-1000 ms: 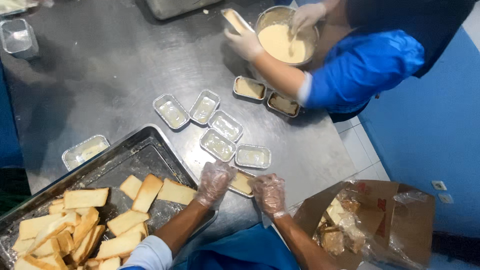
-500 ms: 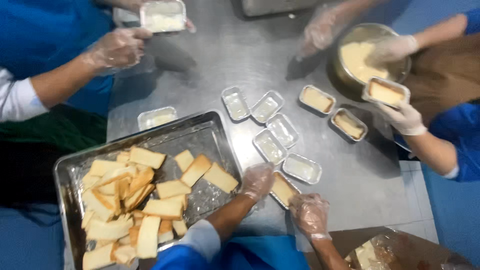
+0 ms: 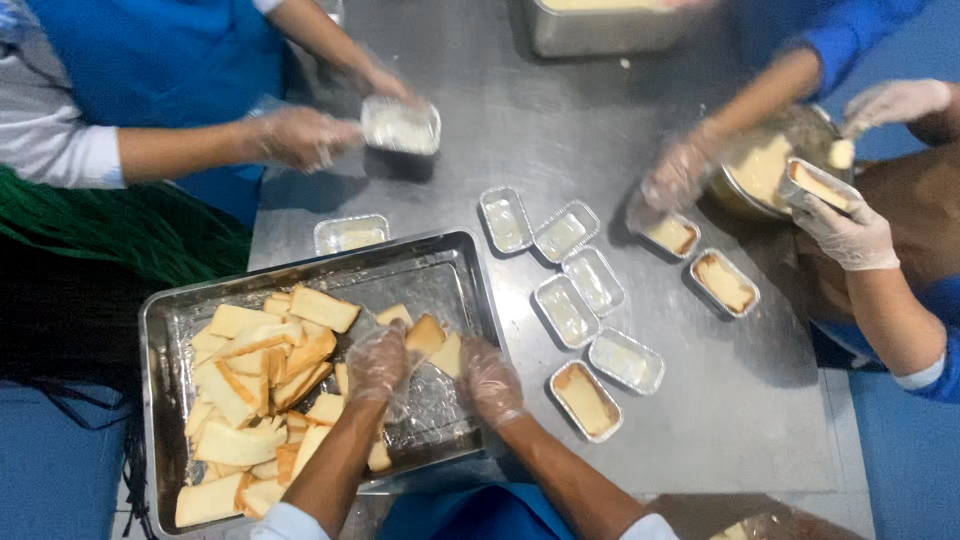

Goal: The person places slices of bread into small foil containers by hand, while other workers fill similar containers with a liquid mixture using a ladle.

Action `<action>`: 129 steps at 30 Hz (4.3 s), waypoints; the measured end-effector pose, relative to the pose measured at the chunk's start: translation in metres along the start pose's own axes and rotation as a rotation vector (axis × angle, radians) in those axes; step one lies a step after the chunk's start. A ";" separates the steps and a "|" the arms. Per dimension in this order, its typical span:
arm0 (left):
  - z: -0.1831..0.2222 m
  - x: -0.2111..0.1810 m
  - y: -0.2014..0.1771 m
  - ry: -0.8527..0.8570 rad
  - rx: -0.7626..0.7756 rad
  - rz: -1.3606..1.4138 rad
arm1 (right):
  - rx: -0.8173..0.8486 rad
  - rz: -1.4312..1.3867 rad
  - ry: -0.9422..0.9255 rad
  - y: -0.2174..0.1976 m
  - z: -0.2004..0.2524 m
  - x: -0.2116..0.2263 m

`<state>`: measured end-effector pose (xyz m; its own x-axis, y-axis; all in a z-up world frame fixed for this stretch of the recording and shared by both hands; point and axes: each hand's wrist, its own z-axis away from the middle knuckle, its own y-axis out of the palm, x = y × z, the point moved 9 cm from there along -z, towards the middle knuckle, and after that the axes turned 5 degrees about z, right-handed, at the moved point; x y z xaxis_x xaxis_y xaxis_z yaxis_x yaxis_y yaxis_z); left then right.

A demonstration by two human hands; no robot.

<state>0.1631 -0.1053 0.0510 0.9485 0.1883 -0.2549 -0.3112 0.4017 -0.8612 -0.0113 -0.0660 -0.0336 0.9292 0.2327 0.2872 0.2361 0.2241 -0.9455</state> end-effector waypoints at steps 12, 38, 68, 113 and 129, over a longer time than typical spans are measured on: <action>0.034 0.003 0.049 0.004 -0.111 0.874 | -0.290 -0.662 0.087 -0.087 0.016 0.001; 0.003 -0.082 0.157 0.011 0.378 2.441 | -0.163 -0.549 0.009 -0.139 0.050 0.002; -0.021 -0.296 0.166 0.133 0.316 1.667 | -0.421 -1.345 0.703 -0.083 0.149 -0.296; 0.083 -0.349 0.136 0.807 0.152 -0.006 | -0.375 -0.122 0.244 -0.114 0.176 -0.278; 0.052 -0.430 0.212 1.077 0.266 -0.262 | -0.197 0.169 0.386 -0.069 0.171 -0.350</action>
<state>-0.3137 -0.0543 0.0011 0.5044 -0.7451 -0.4364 0.0227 0.5167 -0.8559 -0.4012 -0.0014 -0.0431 0.9883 -0.1276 0.0838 0.0871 0.0206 -0.9960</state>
